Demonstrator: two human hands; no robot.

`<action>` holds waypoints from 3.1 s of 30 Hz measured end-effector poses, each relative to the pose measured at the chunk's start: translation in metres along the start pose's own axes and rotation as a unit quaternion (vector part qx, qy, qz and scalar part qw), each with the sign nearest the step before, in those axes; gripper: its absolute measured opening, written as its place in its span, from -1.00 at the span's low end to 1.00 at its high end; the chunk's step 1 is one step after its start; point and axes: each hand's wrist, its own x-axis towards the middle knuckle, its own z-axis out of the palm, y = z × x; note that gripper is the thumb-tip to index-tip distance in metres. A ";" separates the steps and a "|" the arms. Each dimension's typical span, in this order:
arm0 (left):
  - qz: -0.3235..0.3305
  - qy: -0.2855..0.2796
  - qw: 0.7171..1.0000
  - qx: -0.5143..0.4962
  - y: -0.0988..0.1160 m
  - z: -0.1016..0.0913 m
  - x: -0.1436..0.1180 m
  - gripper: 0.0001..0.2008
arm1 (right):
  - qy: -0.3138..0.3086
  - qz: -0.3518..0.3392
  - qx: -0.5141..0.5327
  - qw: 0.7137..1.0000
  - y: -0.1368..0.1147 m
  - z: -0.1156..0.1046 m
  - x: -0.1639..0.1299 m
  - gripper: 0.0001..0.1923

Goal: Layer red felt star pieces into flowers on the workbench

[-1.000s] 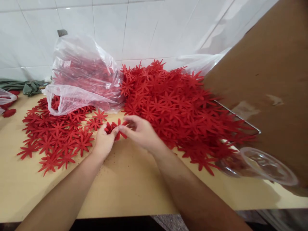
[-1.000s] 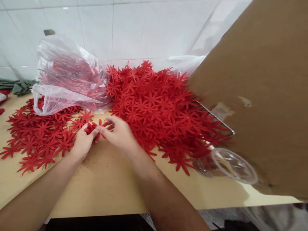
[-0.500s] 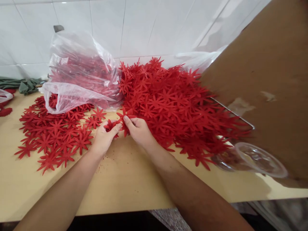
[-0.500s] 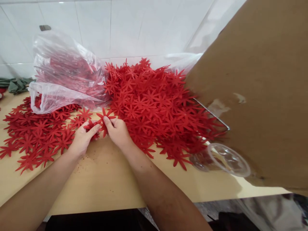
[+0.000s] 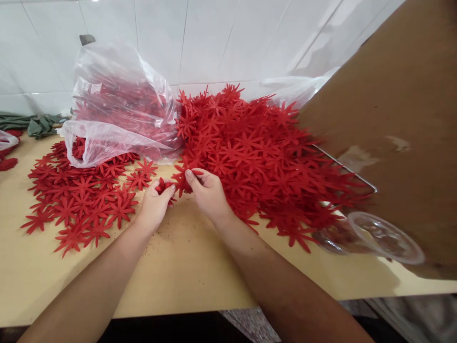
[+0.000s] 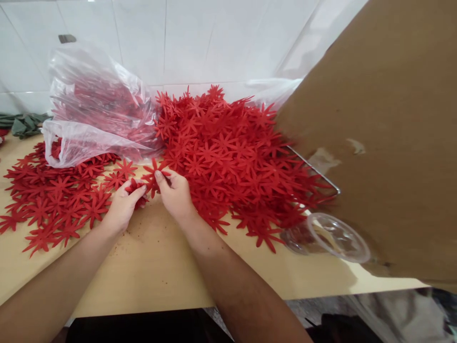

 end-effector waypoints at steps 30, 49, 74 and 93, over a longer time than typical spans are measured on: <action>-0.017 -0.009 0.998 -0.059 0.000 -0.004 0.002 -0.84 | 0.048 0.002 -0.052 0.997 -0.001 -0.013 0.006 -0.80; -0.016 -0.060 0.998 0.028 0.005 0.000 -0.005 -0.83 | 0.008 -0.042 -0.054 0.998 -0.004 -0.006 -0.001 -0.78; -0.041 -0.074 0.996 -0.031 0.002 -0.005 -0.002 -0.76 | 0.016 0.043 -0.043 0.998 -0.003 -0.019 0.008 -0.71; 0.017 -0.054 0.998 0.001 0.000 -0.004 0.000 -0.78 | -0.111 0.109 -0.001 0.988 -0.008 -0.012 0.002 -0.57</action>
